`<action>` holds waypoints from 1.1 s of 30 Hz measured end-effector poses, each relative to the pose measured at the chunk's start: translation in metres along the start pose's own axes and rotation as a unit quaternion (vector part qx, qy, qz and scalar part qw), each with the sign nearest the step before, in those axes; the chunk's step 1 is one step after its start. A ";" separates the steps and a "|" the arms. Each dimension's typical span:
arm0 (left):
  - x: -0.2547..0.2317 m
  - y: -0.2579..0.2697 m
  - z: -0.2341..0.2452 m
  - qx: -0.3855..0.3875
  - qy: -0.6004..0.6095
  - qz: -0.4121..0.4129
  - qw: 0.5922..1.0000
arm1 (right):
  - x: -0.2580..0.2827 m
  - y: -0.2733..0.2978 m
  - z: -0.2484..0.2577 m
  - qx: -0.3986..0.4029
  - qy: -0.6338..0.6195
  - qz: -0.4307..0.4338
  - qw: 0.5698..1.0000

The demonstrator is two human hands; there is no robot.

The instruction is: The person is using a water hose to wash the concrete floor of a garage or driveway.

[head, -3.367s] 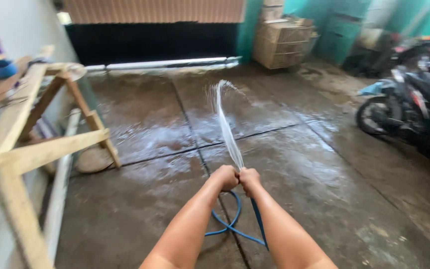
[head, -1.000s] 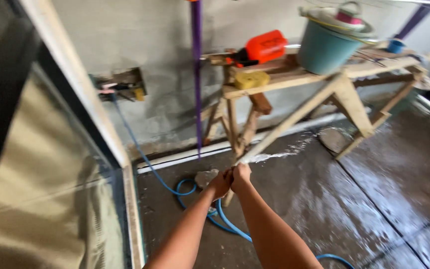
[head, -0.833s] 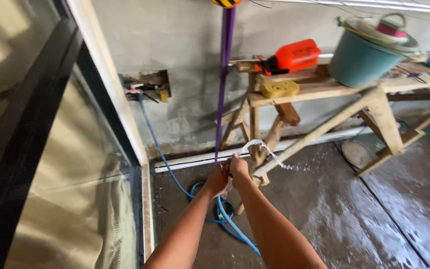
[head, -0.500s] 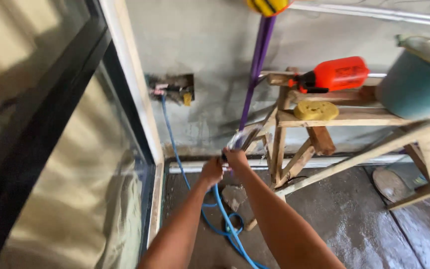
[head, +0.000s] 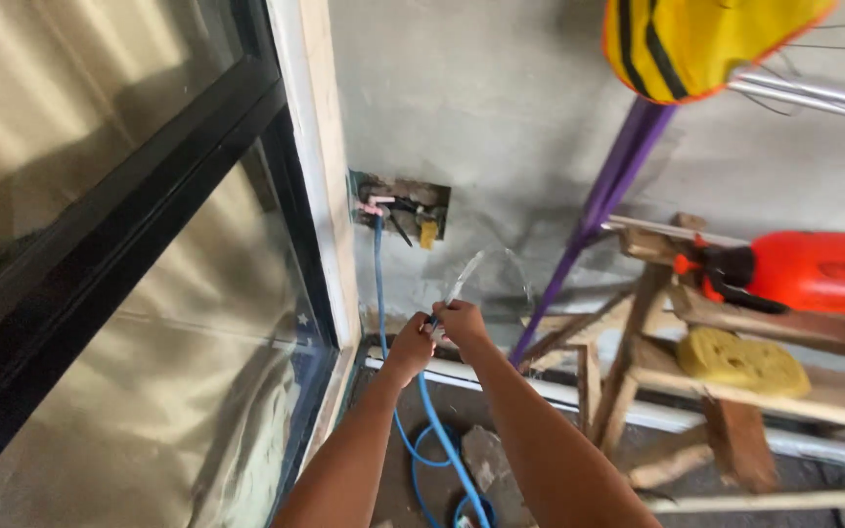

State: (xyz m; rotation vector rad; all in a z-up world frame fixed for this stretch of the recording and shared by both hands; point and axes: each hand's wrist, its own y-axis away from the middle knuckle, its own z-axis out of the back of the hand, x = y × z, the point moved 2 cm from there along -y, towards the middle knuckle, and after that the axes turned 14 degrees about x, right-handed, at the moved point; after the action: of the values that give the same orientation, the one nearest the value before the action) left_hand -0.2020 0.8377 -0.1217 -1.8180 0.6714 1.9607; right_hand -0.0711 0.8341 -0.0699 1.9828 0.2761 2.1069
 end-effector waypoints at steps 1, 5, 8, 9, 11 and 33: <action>-0.002 -0.010 0.015 -0.002 -0.001 0.001 1.000 | 0.007 -0.017 -0.002 0.003 -0.001 0.000 1.000; 0.020 -0.043 0.056 -0.067 -0.192 -0.021 0.979 | -0.015 -0.085 0.003 -0.008 -0.004 0.000 1.000; 0.043 -0.085 0.086 -0.061 -0.200 -0.010 0.978 | -0.014 -0.134 0.003 -0.025 0.015 -0.018 0.999; 0.053 -0.093 0.094 -0.060 -0.192 0.000 0.980 | -0.012 -0.142 -0.001 -0.048 0.032 -0.043 0.997; 0.053 -0.110 0.111 -0.079 -0.185 0.023 0.979 | -0.022 -0.181 -0.002 -0.046 0.024 -0.029 0.998; 0.101 -0.227 0.227 -0.150 -0.080 0.055 0.984 | 0.034 -0.381 -0.106 -0.095 0.214 0.140 0.962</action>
State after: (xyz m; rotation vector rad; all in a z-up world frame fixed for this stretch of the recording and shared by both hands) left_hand -0.2648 1.1493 -0.2312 -1.7932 0.4536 2.3582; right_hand -0.1631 1.2106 -0.1570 1.5175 -0.1433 2.6176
